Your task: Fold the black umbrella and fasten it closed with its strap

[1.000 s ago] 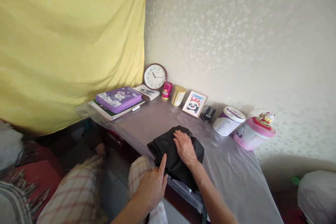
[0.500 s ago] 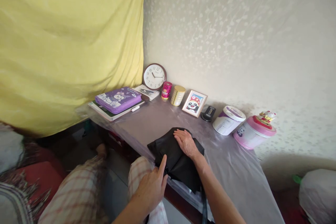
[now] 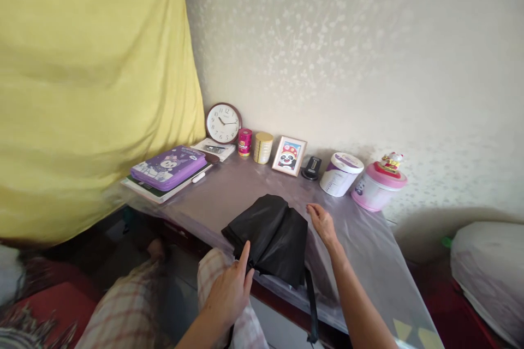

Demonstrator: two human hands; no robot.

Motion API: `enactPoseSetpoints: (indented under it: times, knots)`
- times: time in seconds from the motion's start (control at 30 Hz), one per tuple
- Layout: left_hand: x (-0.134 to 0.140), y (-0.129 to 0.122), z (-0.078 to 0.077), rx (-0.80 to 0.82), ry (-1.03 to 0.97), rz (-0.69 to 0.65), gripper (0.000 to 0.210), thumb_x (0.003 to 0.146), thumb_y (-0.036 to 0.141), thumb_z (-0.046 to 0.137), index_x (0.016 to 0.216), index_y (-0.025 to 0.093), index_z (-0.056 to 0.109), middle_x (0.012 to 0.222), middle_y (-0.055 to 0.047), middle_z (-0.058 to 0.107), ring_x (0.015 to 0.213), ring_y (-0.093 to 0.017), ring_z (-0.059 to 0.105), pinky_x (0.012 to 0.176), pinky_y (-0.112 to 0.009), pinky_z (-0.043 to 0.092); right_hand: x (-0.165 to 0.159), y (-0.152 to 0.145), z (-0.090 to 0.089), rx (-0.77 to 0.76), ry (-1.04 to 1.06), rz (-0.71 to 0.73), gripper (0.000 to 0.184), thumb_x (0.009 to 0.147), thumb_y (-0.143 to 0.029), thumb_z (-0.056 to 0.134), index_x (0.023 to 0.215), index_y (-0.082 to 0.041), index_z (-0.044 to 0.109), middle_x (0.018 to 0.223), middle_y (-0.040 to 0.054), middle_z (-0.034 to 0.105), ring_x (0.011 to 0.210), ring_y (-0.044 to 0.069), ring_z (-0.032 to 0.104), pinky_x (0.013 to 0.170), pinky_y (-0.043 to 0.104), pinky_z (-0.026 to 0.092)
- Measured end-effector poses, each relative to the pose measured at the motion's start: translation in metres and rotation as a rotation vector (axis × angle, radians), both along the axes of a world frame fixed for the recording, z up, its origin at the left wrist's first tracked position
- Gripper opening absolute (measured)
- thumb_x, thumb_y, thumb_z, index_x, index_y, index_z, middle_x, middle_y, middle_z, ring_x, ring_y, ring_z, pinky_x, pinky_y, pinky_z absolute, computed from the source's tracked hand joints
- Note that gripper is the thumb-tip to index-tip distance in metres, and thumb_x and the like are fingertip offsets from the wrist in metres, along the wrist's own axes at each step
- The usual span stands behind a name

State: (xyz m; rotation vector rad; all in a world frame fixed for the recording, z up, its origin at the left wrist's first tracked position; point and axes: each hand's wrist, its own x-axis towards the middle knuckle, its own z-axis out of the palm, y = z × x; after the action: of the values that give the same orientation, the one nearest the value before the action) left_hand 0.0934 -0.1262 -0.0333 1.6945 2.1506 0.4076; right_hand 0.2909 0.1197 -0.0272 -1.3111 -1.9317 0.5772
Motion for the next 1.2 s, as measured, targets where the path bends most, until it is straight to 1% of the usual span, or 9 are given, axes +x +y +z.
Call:
enactPoseSetpoints:
  times: [0.13, 0.2, 0.27, 0.47, 0.63, 0.73, 0.87, 1.03, 1.2]
  knots:
    - [0.000, 0.000, 0.007, -0.054, 0.020, 0.000, 0.056, 0.092, 0.028, 0.025, 0.143, 0.014, 0.007, 0.091, -0.008, 0.069, 0.079, -0.018, 0.064, 0.065, -0.025, 0.037, 0.028, -0.027, -0.008, -0.341, 0.269, 0.009, 0.037, 0.075, -0.045, 0.051, 0.093, -0.016, 0.063, 0.084, 0.0075, 0.069, 0.076, 0.020, 0.066, 0.061, 0.029, 0.052]
    - [0.000, 0.000, 0.008, -0.075, 0.030, 0.004, 0.055, 0.093, 0.028, 0.025, 0.143, 0.013, 0.008, 0.085, -0.007, 0.070, 0.077, -0.017, 0.064, 0.062, -0.025, 0.036, 0.029, -0.041, -0.010, -0.452, 0.337, 0.010, 0.038, 0.071, -0.046, 0.054, 0.093, -0.016, 0.063, 0.082, 0.0065, 0.068, 0.073, 0.020, 0.066, 0.056, 0.028, 0.052]
    - [0.000, 0.000, 0.008, -0.067, 0.038, 0.005, 0.055, 0.093, 0.029, 0.025, 0.143, 0.013, 0.008, 0.085, -0.007, 0.070, 0.077, -0.017, 0.064, 0.062, -0.025, 0.036, 0.024, -0.054, -0.012, -0.507, 0.359, 0.019, 0.038, 0.070, -0.046, 0.056, 0.093, -0.017, 0.062, 0.077, 0.0038, 0.067, 0.069, 0.018, 0.065, 0.053, 0.026, 0.051]
    - [0.001, 0.000, 0.006, -0.057, 0.090, -0.005, 0.054, 0.093, 0.029, 0.025, 0.143, 0.013, 0.010, 0.088, -0.008, 0.070, 0.078, -0.017, 0.064, 0.063, -0.024, 0.037, 0.009, -0.077, -0.016, -0.446, 0.451, -0.020, 0.045, 0.072, -0.050, 0.054, 0.101, -0.016, 0.059, 0.068, 0.0005, 0.063, 0.059, 0.016, 0.060, 0.052, 0.026, 0.050]
    - [0.001, 0.000, 0.007, -0.060, 0.111, -0.008, 0.054, 0.093, 0.028, 0.025, 0.143, 0.013, 0.011, 0.092, -0.009, 0.070, 0.080, -0.017, 0.065, 0.066, -0.024, 0.039, 0.005, -0.084, -0.017, -0.333, 0.409, -0.062, 0.045, 0.073, -0.052, 0.052, 0.097, -0.016, 0.061, 0.066, 0.0010, 0.062, 0.051, 0.014, 0.057, 0.046, 0.025, 0.046]
    - [0.000, 0.001, 0.006, -0.071, 0.097, -0.012, 0.055, 0.093, 0.028, 0.024, 0.143, 0.012, 0.009, 0.093, -0.009, 0.069, 0.081, -0.017, 0.064, 0.065, -0.023, 0.039, 0.003, -0.091, -0.013, -0.387, 0.401, -0.073, 0.047, 0.073, -0.054, 0.052, 0.102, -0.016, 0.058, 0.059, -0.0017, 0.058, 0.047, 0.013, 0.055, 0.041, 0.024, 0.045]
    - [-0.001, 0.002, 0.004, -0.066, 0.075, -0.022, 0.056, 0.092, 0.027, 0.023, 0.143, 0.010, 0.007, 0.096, -0.010, 0.069, 0.085, -0.018, 0.064, 0.067, -0.024, 0.040, -0.003, -0.103, -0.012, -0.510, 0.405, -0.086, 0.051, 0.072, -0.054, 0.055, 0.107, -0.018, 0.055, 0.069, 0.0006, 0.062, 0.057, 0.017, 0.060, 0.039, 0.023, 0.047]
    - [-0.002, 0.002, -0.001, -0.029, 0.037, -0.031, 0.056, 0.092, 0.027, 0.023, 0.143, 0.010, 0.006, 0.097, -0.011, 0.068, 0.084, -0.018, 0.064, 0.068, -0.024, 0.040, -0.011, -0.114, -0.011, -0.509, 0.472, -0.051, 0.047, 0.070, -0.053, 0.056, 0.099, -0.016, 0.057, 0.060, -0.0007, 0.060, 0.051, 0.016, 0.058, 0.035, 0.022, 0.041]
    - [-0.001, 0.001, 0.000, -0.026, 0.057, -0.038, 0.055, 0.093, 0.027, 0.023, 0.143, 0.010, 0.006, 0.096, -0.011, 0.068, 0.083, -0.018, 0.064, 0.066, -0.024, 0.041, -0.008, -0.119, -0.008, -0.519, 0.678, 0.048, 0.044, 0.074, -0.053, 0.053, 0.102, -0.019, 0.056, 0.071, 0.0004, 0.065, 0.059, 0.017, 0.061, 0.049, 0.025, 0.047]
